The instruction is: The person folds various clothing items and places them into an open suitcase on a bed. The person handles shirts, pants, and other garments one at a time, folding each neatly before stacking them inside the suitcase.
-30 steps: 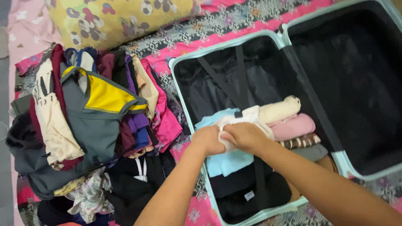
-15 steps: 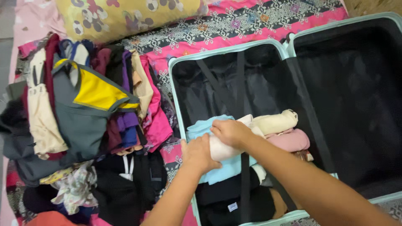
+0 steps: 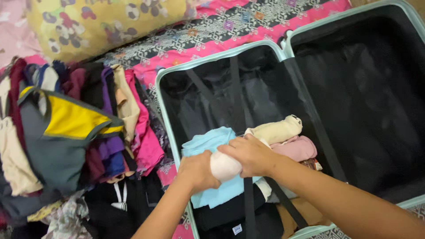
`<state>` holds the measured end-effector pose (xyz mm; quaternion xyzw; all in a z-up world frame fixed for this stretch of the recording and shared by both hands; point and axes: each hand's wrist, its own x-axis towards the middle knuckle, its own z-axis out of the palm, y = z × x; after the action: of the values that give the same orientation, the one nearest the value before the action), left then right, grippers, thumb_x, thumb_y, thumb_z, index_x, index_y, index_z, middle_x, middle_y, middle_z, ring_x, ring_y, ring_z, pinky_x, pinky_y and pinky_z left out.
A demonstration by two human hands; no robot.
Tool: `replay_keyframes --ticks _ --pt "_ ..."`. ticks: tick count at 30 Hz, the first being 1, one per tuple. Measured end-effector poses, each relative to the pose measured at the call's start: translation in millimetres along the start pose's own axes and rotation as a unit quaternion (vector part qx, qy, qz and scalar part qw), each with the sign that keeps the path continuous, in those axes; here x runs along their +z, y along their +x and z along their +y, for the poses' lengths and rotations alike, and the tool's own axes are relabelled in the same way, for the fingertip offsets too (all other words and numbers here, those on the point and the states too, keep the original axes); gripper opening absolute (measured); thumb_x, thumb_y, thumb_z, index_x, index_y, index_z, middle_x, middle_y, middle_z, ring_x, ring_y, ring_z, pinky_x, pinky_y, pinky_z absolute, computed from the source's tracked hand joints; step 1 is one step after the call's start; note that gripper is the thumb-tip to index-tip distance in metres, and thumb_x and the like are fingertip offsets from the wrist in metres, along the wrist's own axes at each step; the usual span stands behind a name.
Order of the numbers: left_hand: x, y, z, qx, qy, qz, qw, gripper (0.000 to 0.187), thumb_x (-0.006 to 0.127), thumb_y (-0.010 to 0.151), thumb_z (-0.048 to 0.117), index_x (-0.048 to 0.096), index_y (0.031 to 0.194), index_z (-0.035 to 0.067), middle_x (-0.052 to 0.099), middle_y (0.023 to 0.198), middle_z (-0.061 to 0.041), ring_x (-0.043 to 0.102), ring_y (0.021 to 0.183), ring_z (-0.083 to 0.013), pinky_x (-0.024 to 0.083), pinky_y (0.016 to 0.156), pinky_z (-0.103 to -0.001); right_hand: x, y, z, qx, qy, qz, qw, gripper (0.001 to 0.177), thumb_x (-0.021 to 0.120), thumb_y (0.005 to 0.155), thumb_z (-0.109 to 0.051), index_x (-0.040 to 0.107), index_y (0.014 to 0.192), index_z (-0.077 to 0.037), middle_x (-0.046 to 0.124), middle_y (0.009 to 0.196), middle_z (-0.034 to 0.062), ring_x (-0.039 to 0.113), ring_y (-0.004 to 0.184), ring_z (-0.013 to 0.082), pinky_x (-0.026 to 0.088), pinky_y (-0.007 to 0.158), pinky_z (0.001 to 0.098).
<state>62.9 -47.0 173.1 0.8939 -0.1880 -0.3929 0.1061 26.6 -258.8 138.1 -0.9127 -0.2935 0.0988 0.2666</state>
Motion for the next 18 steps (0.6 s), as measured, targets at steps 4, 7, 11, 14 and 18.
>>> replay_keyframes --ticks 4,7,11,14,18 --pt "10 -13 21 -0.006 -0.080 -0.002 0.997 0.067 0.089 0.052 0.033 0.064 0.111 0.013 0.074 0.105 -0.012 0.070 0.103 -0.0332 0.055 0.089 -0.043 -4 -28 3 -0.025 0.055 0.061 0.996 0.053 0.082 0.070 -0.018 0.065 0.120 -0.014 0.067 0.095 0.0060 0.065 0.093 0.0294 0.045 0.083 0.0458" --pt "18 -10 49 0.011 -0.109 0.030 0.994 0.064 0.089 0.053 0.029 0.064 0.109 0.012 0.074 0.104 -0.013 0.070 0.103 -0.0344 0.055 0.088 -0.045 -19 -47 23 -0.054 0.096 0.075 0.991 0.050 0.080 0.070 -0.016 0.068 0.118 -0.012 0.071 0.098 0.0082 0.068 0.096 0.0326 0.049 0.083 0.0447" --pt "24 35 90 0.098 -0.097 0.216 0.967 0.045 0.082 0.068 0.021 0.062 0.106 0.007 0.072 0.099 -0.017 0.068 0.093 -0.0404 0.053 0.080 -0.053 -50 -63 78 0.006 -0.020 0.076 0.997 0.065 0.092 0.058 -0.035 0.069 0.113 -0.011 0.073 0.100 0.0117 0.068 0.094 0.0357 0.047 0.081 0.0518" --pt "17 96 114 0.172 -0.010 0.371 0.913 0.043 0.077 0.064 0.009 0.060 0.104 0.007 0.068 0.095 -0.014 0.064 0.091 -0.0366 0.050 0.075 -0.050 -66 -60 129 0.030 -0.044 0.192 0.980 0.061 0.075 0.055 -0.002 0.067 0.115 -0.005 0.071 0.104 0.0164 0.067 0.103 0.0402 0.050 0.090 0.0489" --pt "21 173 124 0.131 0.071 0.403 0.903 0.046 0.081 0.063 0.014 0.059 0.103 0.010 0.067 0.098 -0.010 0.064 0.094 -0.0322 0.049 0.077 -0.046 -48 -52 173 0.060 -0.050 0.280 0.957 0.059 0.069 0.064 0.007 0.064 0.122 -0.003 0.068 0.114 0.0170 0.062 0.113 0.0405 0.048 0.099 0.0475"
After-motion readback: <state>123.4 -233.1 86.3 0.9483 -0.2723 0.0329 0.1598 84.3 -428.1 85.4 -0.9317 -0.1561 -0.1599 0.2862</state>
